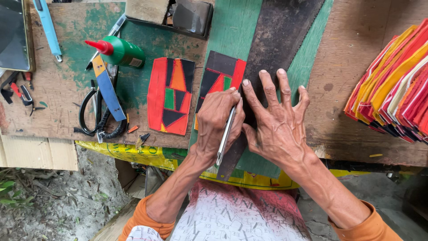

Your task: The person uses a metal tool to press and shape the edges of a small, colorful, patterned item on a wooden workbench. They repeatedly adjust the item and apply pressure along its seams, then place the finished piece into a stack of similar items.

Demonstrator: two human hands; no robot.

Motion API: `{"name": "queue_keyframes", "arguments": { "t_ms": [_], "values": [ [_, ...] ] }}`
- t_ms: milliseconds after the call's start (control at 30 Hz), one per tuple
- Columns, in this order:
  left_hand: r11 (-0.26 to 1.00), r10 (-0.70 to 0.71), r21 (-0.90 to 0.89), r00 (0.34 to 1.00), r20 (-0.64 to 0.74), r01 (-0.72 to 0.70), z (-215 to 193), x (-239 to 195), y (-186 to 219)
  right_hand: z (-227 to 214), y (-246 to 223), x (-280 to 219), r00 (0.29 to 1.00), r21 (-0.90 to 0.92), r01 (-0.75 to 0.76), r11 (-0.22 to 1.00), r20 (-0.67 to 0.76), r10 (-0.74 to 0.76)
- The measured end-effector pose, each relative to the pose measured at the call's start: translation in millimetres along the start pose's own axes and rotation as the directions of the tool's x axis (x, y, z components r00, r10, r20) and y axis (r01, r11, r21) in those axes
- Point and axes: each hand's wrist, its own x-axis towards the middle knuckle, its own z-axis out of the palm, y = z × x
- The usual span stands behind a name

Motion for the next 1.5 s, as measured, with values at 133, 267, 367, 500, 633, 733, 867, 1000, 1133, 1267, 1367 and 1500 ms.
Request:
{"name": "queue_keyframes", "arguments": {
  "t_ms": [133, 267, 367, 500, 633, 733, 867, 1000, 1133, 1267, 1367, 1500],
  "values": [
    [0.999, 0.019, 0.04, 1.0, 0.007, -0.019, -8, -17, 8, 0, 0, -1, 1.0, 0.029, 0.001, 1.0, -0.011, -0.001],
    [0.999, 0.019, 0.037, 1.0, 0.002, -0.019, -20, -31, 19, -1, -2, 0, 1.0, 0.025, -0.006, 1.0, -0.005, 0.006],
    [1.0, 0.001, 0.019, 1.0, 0.001, -0.001, -26, -29, 26, -2, -2, 1, 1.0, 0.023, -0.005, 1.0, -0.006, 0.006],
    [0.998, -0.064, -0.007, 0.991, 0.119, 0.065, -37, -17, 30, -2, -2, -1, 1.0, 0.02, -0.01, 1.0, 0.017, 0.01],
    [0.986, -0.161, -0.005, 0.96, 0.228, 0.167, -43, -7, 23, 0, 2, -2, 1.0, 0.024, 0.002, 1.0, 0.019, -0.002],
    [0.98, -0.193, -0.002, 0.952, 0.238, 0.199, -44, -10, 20, 2, 2, -3, 1.0, 0.028, 0.003, 1.0, 0.005, -0.004],
    [0.996, -0.08, -0.015, 0.991, 0.109, 0.082, -34, -24, 20, 2, 1, -2, 1.0, 0.025, 0.008, 1.0, 0.014, -0.008],
    [1.0, -0.015, 0.007, 0.999, 0.051, 0.015, -27, -39, 17, 1, 1, -1, 1.0, 0.032, -0.003, 0.999, 0.015, 0.002],
    [1.0, -0.018, 0.008, 0.999, 0.048, 0.018, -28, -47, 17, 1, 0, -1, 1.0, 0.036, 0.0, 0.999, 0.017, -0.001],
    [1.0, -0.009, -0.003, 0.999, 0.043, 0.009, -29, -52, 19, 1, 0, -2, 1.0, 0.038, 0.0, 0.999, 0.012, -0.001],
    [1.0, -0.01, -0.011, 0.999, 0.042, 0.01, -27, -53, 18, 1, 0, -2, 1.0, 0.038, 0.003, 0.999, 0.01, -0.004],
    [1.0, -0.017, -0.016, 0.999, 0.036, 0.017, -27, -55, 17, 1, -1, -1, 1.0, 0.034, 0.008, 0.999, 0.015, -0.009]
  ]
}}
